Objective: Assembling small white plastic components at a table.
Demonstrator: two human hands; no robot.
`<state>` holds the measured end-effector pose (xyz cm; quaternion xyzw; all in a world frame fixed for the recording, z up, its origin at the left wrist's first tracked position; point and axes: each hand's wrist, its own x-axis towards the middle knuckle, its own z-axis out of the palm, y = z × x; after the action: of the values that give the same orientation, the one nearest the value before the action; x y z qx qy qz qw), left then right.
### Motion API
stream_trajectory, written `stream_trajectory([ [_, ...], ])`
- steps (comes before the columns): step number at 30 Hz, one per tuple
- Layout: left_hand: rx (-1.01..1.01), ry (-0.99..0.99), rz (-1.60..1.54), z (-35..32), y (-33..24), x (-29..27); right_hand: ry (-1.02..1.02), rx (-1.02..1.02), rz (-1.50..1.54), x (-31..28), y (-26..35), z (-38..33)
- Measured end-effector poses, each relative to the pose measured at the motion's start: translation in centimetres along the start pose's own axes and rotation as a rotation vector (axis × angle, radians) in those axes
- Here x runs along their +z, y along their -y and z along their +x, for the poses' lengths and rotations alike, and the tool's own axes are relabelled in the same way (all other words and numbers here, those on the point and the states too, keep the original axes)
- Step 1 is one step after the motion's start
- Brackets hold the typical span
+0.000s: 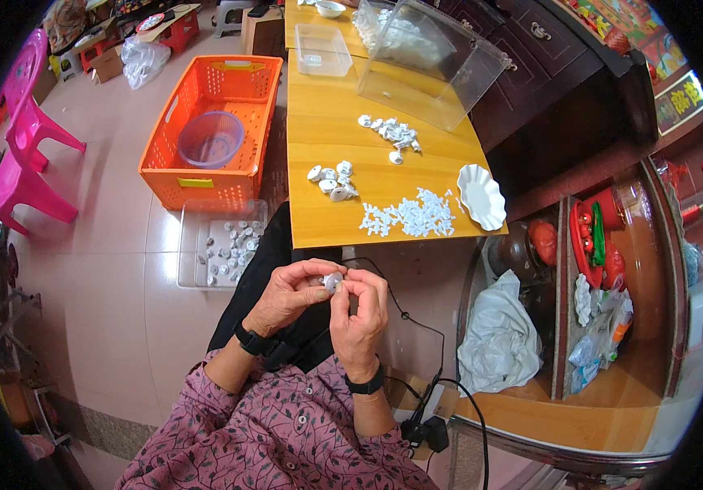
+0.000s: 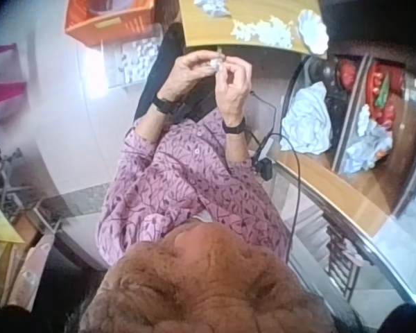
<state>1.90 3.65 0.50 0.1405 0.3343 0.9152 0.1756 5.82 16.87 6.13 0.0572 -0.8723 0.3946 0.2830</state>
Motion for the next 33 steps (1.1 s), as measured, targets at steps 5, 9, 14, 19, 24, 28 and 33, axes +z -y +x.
stream_trajectory([
  [5,0.008,-0.004,0.070,0.1,-0.1,-0.6,0.040,0.000,0.000,0.2,0.1,0.4],
  [9,0.002,-0.006,0.111,0.0,-0.3,-1.2,0.092,-0.005,0.002,0.4,-0.1,0.5],
  [14,-0.002,-0.019,0.156,0.0,-0.3,-2.2,0.138,0.061,0.034,1.0,-0.6,0.7],
  [19,-0.053,-0.069,0.068,0.2,0.0,-2.7,0.144,0.204,0.239,1.7,-1.2,0.6],
  [24,-0.086,-0.078,0.015,0.3,0.1,-3.0,0.165,0.227,0.269,1.9,-1.9,0.5],
  [28,-0.087,-0.087,0.071,0.4,0.1,-3.0,0.179,0.207,0.203,1.9,-1.8,0.8],
  [33,-0.079,-0.084,0.057,0.2,-0.2,-2.9,0.194,0.216,0.254,1.9,-1.9,0.8],
])
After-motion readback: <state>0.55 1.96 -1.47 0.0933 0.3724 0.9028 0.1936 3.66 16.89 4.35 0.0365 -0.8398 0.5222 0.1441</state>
